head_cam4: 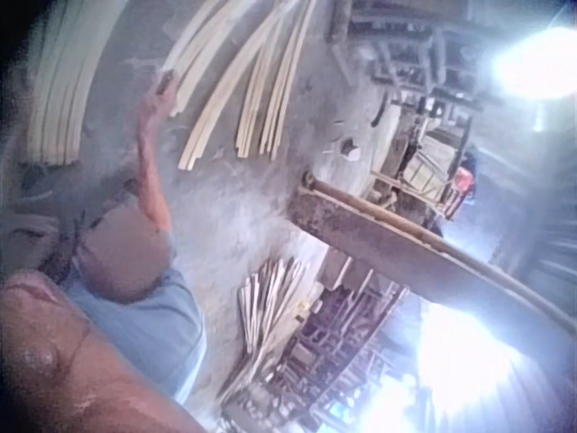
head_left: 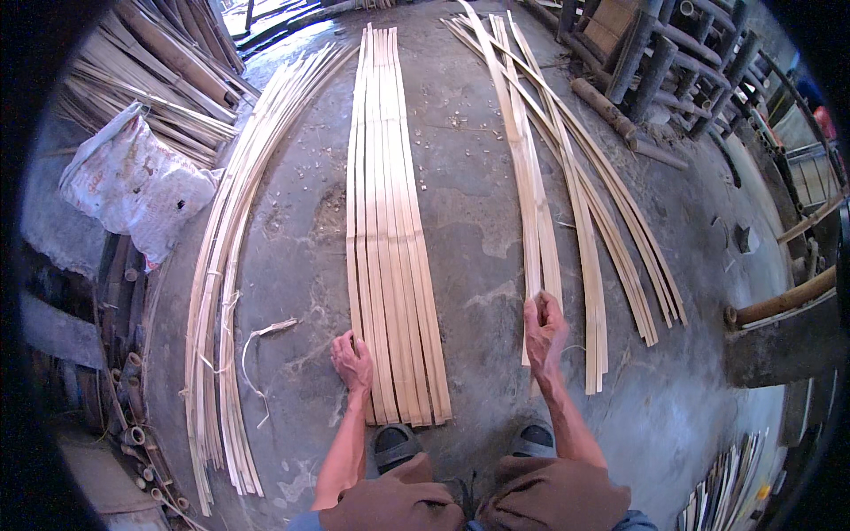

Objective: The person gathers and aligns thin wooden strips on a concrete floor in a workshop. They repeatedly pick up, inspect, and place the strips into a neat pile, occasionally moving aside other materials to continue the task.

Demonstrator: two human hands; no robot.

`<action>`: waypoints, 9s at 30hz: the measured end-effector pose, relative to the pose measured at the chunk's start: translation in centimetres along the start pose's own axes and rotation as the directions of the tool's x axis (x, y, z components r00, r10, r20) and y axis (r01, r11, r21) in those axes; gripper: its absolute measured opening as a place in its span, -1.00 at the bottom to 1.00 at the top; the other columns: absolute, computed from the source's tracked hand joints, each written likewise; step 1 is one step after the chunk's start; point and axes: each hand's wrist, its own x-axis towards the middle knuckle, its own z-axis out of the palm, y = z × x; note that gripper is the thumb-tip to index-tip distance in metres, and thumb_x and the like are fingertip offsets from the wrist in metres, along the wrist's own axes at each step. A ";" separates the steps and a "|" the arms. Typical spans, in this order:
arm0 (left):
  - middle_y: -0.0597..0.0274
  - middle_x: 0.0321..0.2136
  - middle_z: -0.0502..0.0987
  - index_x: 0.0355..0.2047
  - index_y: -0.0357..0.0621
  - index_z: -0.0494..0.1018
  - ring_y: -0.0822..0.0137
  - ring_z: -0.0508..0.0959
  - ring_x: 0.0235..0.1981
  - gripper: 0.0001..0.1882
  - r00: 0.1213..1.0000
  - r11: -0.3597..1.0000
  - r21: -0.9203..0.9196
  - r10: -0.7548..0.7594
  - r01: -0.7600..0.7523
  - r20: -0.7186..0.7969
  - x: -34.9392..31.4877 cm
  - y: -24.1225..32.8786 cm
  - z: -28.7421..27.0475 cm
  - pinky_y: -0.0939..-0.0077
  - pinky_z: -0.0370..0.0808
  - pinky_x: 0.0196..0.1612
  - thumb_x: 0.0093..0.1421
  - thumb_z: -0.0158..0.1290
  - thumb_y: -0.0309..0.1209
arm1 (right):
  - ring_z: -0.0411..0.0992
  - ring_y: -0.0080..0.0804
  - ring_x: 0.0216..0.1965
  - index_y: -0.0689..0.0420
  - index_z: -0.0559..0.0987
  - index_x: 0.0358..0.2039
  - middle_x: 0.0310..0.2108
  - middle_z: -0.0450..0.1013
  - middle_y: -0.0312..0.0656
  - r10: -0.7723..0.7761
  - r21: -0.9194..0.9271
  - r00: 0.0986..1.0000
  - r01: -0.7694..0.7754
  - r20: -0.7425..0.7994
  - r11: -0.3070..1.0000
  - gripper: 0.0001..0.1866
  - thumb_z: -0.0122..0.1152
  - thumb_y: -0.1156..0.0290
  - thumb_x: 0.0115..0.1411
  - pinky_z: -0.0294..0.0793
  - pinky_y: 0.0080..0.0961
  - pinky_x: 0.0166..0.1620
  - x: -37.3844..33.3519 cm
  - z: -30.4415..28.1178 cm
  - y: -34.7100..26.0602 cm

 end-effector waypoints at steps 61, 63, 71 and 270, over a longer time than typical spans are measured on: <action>0.09 -0.16 0.45 -0.07 -0.11 0.42 0.02 0.46 -0.07 -0.70 0.999 1.000 0.021 -0.002 0.001 0.048 0.2 -0.2 0.6 0.06 0.35 -0.01 0.19 0.02 -0.34 | 0.59 -0.38 -0.24 0.06 0.57 0.08 -0.31 0.60 0.00 -0.145 -0.566 0.985 0.064 -0.099 0.822 -0.56 0.19 0.08 0.29 0.49 -0.45 -0.17 15.5 -22.2 14.5; 0.10 -0.17 0.45 -0.07 -0.11 0.42 0.03 0.47 -0.08 -0.70 0.998 0.999 0.028 -0.025 0.023 0.053 0.1 -0.3 0.1 0.06 0.35 -0.02 0.19 0.02 -0.35 | 0.59 -0.31 -0.26 0.02 0.57 0.08 -0.31 0.60 0.00 -0.148 -0.510 0.984 0.080 -0.094 0.857 -0.55 0.18 0.05 0.29 0.48 -0.42 -0.19 16.7 -23.8 15.4; 0.08 -0.17 0.45 -0.07 -0.13 0.42 0.04 0.46 -0.08 -0.71 0.998 0.998 0.065 0.020 -0.024 0.066 0.1 1.8 0.4 0.06 0.35 -0.01 0.20 0.00 -0.34 | 0.54 -0.04 -0.26 0.10 0.59 -0.01 -0.33 0.56 -0.03 -0.105 -0.785 0.994 0.058 -0.008 0.617 -0.57 0.04 0.04 0.34 0.47 -0.26 -0.19 19.7 -27.8 22.9; -0.07 -0.09 0.36 0.14 -0.22 0.30 -0.04 0.39 -0.03 -0.39 0.942 0.970 0.185 0.089 -0.156 0.323 -3.7 3.5 -1.6 0.05 0.35 0.03 0.04 0.16 -0.41 | 0.57 -0.32 -0.07 0.05 0.51 0.15 -0.13 0.60 0.01 -0.129 -0.497 0.992 0.106 -0.011 0.861 -0.45 0.21 0.02 0.23 0.48 -0.43 -0.03 19.6 -18.9 15.6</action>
